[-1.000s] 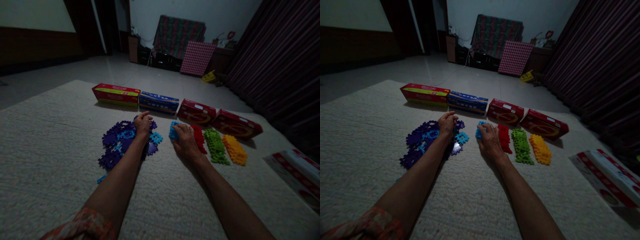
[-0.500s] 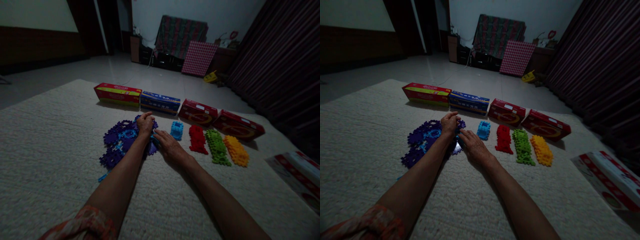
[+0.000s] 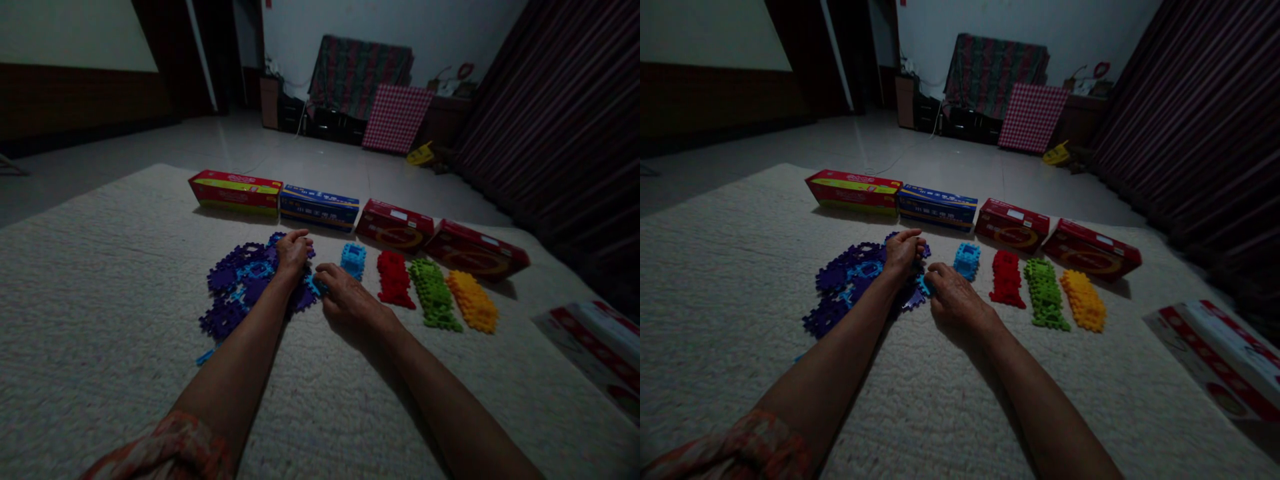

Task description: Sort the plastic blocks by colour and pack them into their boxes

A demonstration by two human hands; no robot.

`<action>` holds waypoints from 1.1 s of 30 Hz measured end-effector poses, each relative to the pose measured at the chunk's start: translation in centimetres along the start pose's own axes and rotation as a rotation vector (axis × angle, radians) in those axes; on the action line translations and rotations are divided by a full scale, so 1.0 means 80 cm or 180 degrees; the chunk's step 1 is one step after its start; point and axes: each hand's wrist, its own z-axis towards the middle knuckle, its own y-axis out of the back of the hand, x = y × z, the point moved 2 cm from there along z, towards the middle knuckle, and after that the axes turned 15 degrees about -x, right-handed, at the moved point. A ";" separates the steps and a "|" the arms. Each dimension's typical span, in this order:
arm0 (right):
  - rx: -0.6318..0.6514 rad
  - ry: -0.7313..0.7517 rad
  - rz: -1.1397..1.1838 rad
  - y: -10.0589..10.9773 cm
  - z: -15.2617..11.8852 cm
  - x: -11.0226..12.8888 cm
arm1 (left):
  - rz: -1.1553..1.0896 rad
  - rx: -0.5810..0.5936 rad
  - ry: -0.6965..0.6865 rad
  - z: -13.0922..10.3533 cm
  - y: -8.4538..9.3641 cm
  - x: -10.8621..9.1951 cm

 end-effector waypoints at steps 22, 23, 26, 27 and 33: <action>-0.1429 -0.0180 -0.0987 0.011 -0.016 -0.037 | -0.0051 -0.0010 -0.0051 0.001 -0.001 0.002; -0.1454 -0.0192 -0.1043 0.012 -0.017 -0.040 | -0.0051 -0.0019 -0.0062 0.001 -0.001 0.002; -0.1444 -0.0272 -0.1175 0.013 -0.020 -0.046 | -0.0052 -0.0029 -0.0077 0.002 -0.001 0.003; -0.1442 -0.0308 -0.1210 0.013 -0.021 -0.047 | -0.0055 -0.0023 -0.0074 0.002 -0.001 0.004; -0.1505 -0.0218 -0.1113 0.012 -0.023 -0.046 | -0.0100 0.0056 -0.0049 0.000 -0.005 0.002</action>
